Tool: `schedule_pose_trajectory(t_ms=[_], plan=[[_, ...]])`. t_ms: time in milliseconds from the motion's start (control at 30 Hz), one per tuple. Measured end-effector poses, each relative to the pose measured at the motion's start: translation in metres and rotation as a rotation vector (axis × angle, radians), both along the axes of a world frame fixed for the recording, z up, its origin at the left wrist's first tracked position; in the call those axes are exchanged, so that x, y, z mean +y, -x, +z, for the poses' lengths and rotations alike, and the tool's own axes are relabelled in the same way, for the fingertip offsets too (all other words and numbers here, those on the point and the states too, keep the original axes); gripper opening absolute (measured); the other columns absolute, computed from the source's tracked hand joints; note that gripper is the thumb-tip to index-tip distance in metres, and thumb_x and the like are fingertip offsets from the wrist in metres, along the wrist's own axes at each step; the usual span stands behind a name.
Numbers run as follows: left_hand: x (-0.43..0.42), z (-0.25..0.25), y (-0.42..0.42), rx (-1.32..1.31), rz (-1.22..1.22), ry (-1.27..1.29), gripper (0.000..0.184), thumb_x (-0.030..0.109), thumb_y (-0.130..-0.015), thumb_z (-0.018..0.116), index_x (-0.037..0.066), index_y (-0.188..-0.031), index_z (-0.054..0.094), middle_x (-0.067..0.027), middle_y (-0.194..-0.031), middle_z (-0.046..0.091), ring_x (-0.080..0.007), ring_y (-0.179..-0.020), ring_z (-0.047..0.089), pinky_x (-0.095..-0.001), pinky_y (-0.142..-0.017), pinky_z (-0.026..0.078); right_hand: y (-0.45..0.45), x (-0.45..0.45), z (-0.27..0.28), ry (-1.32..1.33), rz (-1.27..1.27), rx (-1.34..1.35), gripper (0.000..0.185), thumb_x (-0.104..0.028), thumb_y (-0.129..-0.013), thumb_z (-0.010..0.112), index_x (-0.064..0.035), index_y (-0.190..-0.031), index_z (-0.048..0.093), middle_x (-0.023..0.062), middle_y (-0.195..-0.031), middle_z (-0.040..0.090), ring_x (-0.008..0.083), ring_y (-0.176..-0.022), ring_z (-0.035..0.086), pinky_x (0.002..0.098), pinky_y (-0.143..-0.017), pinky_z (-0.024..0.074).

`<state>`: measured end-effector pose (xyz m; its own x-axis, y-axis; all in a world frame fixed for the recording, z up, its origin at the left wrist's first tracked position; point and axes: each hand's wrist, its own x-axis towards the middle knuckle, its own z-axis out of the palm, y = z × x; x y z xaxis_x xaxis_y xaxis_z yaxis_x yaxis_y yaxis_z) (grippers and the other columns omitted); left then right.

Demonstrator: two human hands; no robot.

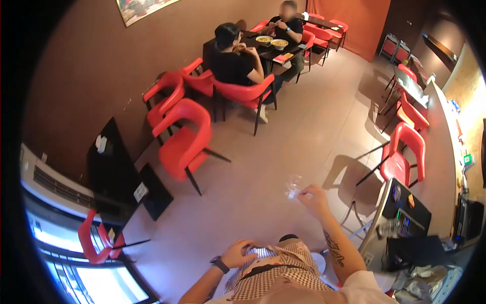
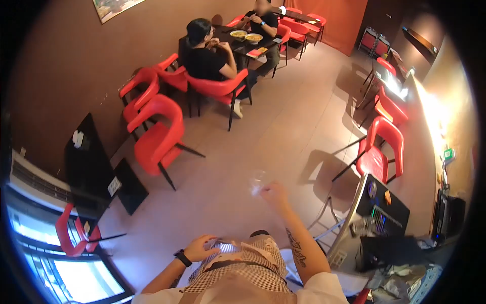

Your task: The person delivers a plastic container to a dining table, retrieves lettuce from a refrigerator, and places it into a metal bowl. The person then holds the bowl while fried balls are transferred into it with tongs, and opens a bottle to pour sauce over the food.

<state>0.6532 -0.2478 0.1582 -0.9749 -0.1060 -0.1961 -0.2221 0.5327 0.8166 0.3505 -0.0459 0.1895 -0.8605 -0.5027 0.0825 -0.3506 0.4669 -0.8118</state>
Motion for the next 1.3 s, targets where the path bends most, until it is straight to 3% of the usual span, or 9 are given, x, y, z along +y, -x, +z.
schedule_pose_trajectory(t_ms=[233, 367, 467, 667, 767, 967, 1067, 1133, 1300], plan=[[-0.119, -0.006, 0.332, 0.049, 0.051, -0.204, 0.073, 0.028, -0.08, 0.079, 0.001, -0.139, 0.044, -0.019, -0.133, 0.055, -0.0278, -0.125, 0.053, -0.0389, -0.101, 0.046, 0.266, -0.066, 0.006, 0.059, -0.001, 0.109, 0.013, -0.012, -0.073, 0.079, -0.0095, -0.083, 0.073, 0.013, -0.106, 0.057, 0.0321, -0.104, 0.055, 0.0407, -0.091, 0.0457], [-0.116, -0.019, 0.563, 0.122, 0.203, -1.069, 0.097, 0.003, -0.076, 0.08, 0.009, -0.152, 0.02, -0.0123, -0.149, 0.037, -0.0259, -0.129, 0.048, -0.0403, -0.1, 0.048, 0.392, -0.127, 0.022, 0.134, 0.228, 0.165, 0.012, -0.007, -0.073, 0.08, -0.0073, -0.083, 0.073, 0.0121, -0.121, 0.053, 0.0278, -0.121, 0.049, 0.0423, -0.102, 0.044], [-0.142, -0.027, 0.692, 0.224, 0.08, -1.132, 0.101, -0.002, -0.075, 0.078, 0.011, -0.153, 0.015, -0.0127, -0.148, 0.036, -0.0238, -0.13, 0.046, -0.0388, -0.102, 0.047, 0.486, -0.165, 0.043, 0.187, 0.284, 0.018, 0.016, -0.006, -0.074, 0.079, -0.0074, -0.089, 0.073, 0.0139, -0.133, 0.047, 0.0312, -0.134, 0.041, 0.0474, -0.109, 0.0394], [-0.209, -0.022, 0.911, 0.544, 0.252, -0.838, 0.11, -0.002, -0.07, 0.083, 0.009, -0.154, 0.013, -0.0135, -0.147, 0.037, -0.024, -0.132, 0.044, -0.0389, -0.107, 0.042, 0.708, -0.247, 0.03, -0.008, 0.327, 0.193, 0.057, -0.006, -0.074, 0.081, -0.0103, -0.127, 0.061, 0.017, -0.147, 0.037, 0.0345, -0.141, 0.032, 0.0511, -0.109, 0.0393], [-0.251, -0.044, 1.031, 0.651, 0.27, -0.751, 0.114, 0.005, -0.066, 0.088, 0.006, -0.153, 0.015, -0.0169, -0.148, 0.036, -0.0265, -0.133, 0.043, -0.0401, -0.11, 0.04, 0.81, -0.297, 0.027, 0.106, 0.297, -0.049, 0.085, -0.008, -0.074, 0.082, -0.0124, -0.147, 0.038, 0.0187, -0.15, 0.034, 0.0347, -0.141, 0.032, 0.0514, -0.109, 0.0368], [-0.333, -0.075, 1.24, 0.705, 0.428, -0.38, 0.127, 0.017, -0.057, 0.094, 0.003, -0.153, 0.012, -0.0237, -0.143, 0.04, -0.0338, -0.132, 0.045, -0.0429, -0.11, 0.038, 1.029, -0.386, -0.027, 0.48, 0.197, -0.824, 0.082, -0.038, -0.096, 0.057, -0.0095, -0.156, 0.009, 0.0165, -0.158, 0.024, 0.032, -0.146, 0.024, 0.052, -0.113, 0.0271], [-0.353, -0.084, 1.316, 0.59, 0.524, -0.15, 0.127, 0.015, -0.057, 0.093, 0.003, -0.154, 0.011, -0.0257, -0.14, 0.045, -0.0368, -0.13, 0.047, -0.043, -0.109, 0.039, 1.122, -0.42, -0.044, 0.371, 0.151, -0.854, 0.076, -0.053, -0.1, 0.04, -0.0073, -0.155, 0.014, 0.0156, -0.158, 0.025, 0.0295, -0.147, 0.022, 0.0502, -0.113, 0.0256], [-0.36, -0.097, 1.366, 0.507, 0.589, -0.119, 0.126, 0.014, -0.06, 0.09, 0.002, -0.154, 0.007, -0.0248, -0.139, 0.047, -0.0382, -0.129, 0.047, -0.0422, -0.108, 0.039, 1.187, -0.436, -0.071, 0.343, 0.161, -0.894, 0.075, -0.054, -0.1, 0.042, -0.0062, -0.154, 0.021, 0.0148, -0.156, 0.03, 0.0276, -0.145, 0.025, 0.0489, -0.113, 0.0256], [-0.36, -0.161, 1.513, 0.445, 0.862, -0.376, 0.121, 0.016, -0.071, 0.085, 0.002, -0.154, -0.002, -0.0225, -0.143, 0.045, -0.0345, -0.13, 0.048, -0.0396, -0.107, 0.041, 1.351, -0.49, -0.136, 0.286, 0.241, -0.968, 0.071, -0.054, -0.101, 0.037, -0.0027, -0.15, 0.029, 0.0142, -0.153, 0.035, 0.0271, -0.144, 0.028, 0.0466, -0.112, 0.0289]])
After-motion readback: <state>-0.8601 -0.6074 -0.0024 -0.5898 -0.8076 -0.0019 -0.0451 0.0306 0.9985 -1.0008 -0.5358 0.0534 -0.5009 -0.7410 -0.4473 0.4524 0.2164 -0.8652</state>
